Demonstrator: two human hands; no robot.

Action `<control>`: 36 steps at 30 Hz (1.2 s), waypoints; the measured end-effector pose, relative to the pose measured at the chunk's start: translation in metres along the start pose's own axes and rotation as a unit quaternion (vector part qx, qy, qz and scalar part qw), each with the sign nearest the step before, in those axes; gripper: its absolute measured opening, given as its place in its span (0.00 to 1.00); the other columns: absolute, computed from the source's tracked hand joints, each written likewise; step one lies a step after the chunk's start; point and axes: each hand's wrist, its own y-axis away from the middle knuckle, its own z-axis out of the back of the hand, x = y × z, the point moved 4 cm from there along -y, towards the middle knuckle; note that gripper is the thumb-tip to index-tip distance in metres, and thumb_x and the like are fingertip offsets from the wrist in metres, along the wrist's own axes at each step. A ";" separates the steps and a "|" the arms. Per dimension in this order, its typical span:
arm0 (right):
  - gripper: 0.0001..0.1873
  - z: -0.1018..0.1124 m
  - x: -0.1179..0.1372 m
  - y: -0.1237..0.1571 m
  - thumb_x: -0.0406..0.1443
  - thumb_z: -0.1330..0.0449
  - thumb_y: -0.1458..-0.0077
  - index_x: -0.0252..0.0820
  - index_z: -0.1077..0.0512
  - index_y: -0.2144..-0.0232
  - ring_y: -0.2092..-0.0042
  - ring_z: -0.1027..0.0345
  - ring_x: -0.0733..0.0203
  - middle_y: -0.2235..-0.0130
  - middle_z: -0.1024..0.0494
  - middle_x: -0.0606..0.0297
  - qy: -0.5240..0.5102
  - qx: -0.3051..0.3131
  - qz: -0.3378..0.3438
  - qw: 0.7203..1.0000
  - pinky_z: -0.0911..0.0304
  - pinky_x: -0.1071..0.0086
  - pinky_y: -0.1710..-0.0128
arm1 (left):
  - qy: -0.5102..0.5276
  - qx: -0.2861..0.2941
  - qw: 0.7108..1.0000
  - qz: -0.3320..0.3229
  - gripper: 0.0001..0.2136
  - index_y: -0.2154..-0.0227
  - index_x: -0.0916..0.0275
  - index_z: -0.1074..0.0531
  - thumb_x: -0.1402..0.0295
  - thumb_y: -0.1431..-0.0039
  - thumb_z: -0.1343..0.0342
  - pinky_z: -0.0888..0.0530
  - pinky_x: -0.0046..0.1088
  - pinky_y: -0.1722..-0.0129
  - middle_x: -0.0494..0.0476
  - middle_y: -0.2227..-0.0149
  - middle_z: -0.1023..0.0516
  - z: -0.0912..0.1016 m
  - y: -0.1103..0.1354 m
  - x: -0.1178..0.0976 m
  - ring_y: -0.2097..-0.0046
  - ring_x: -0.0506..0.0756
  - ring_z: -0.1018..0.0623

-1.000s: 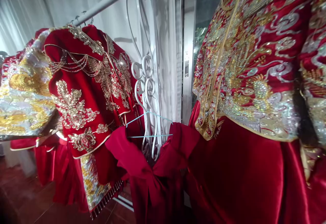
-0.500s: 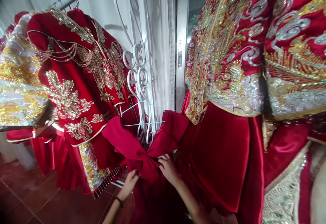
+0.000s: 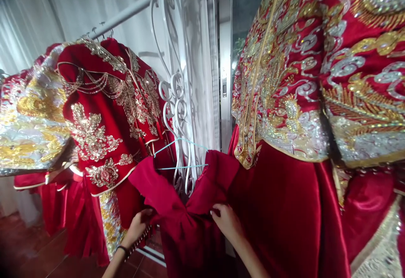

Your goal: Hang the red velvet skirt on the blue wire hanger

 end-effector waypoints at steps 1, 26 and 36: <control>0.11 0.020 0.008 -0.008 0.38 0.47 0.51 0.44 0.25 0.70 0.67 0.28 0.57 0.69 0.21 0.62 -0.001 -0.034 -0.013 0.999 0.36 0.69 0.67 | -0.024 -0.064 0.998 -0.013 0.09 0.72 0.63 0.31 0.66 0.60 0.45 0.29 0.37 0.56 0.60 0.67 0.23 0.015 -0.003 -0.015 0.61 0.59 0.24; 0.20 0.087 0.085 -0.116 0.33 0.52 0.44 0.23 0.36 0.51 0.47 0.39 0.46 0.50 0.31 0.40 0.315 -0.133 0.074 0.937 0.43 0.59 0.50 | -0.482 -0.070 0.853 -0.185 0.13 0.58 0.67 0.35 0.67 0.40 0.59 0.30 0.32 0.64 0.65 0.64 0.23 0.017 -0.069 -0.190 0.63 0.60 0.22; 0.16 0.114 0.075 -0.125 0.35 0.54 0.45 0.34 0.28 0.69 0.67 0.30 0.54 0.72 0.24 0.54 0.217 -0.072 0.037 0.973 0.41 0.67 0.66 | -0.343 -0.119 0.920 -0.149 0.08 0.72 0.65 0.32 0.70 0.46 0.56 0.30 0.37 0.60 0.64 0.70 0.25 0.037 -0.087 -0.189 0.61 0.62 0.24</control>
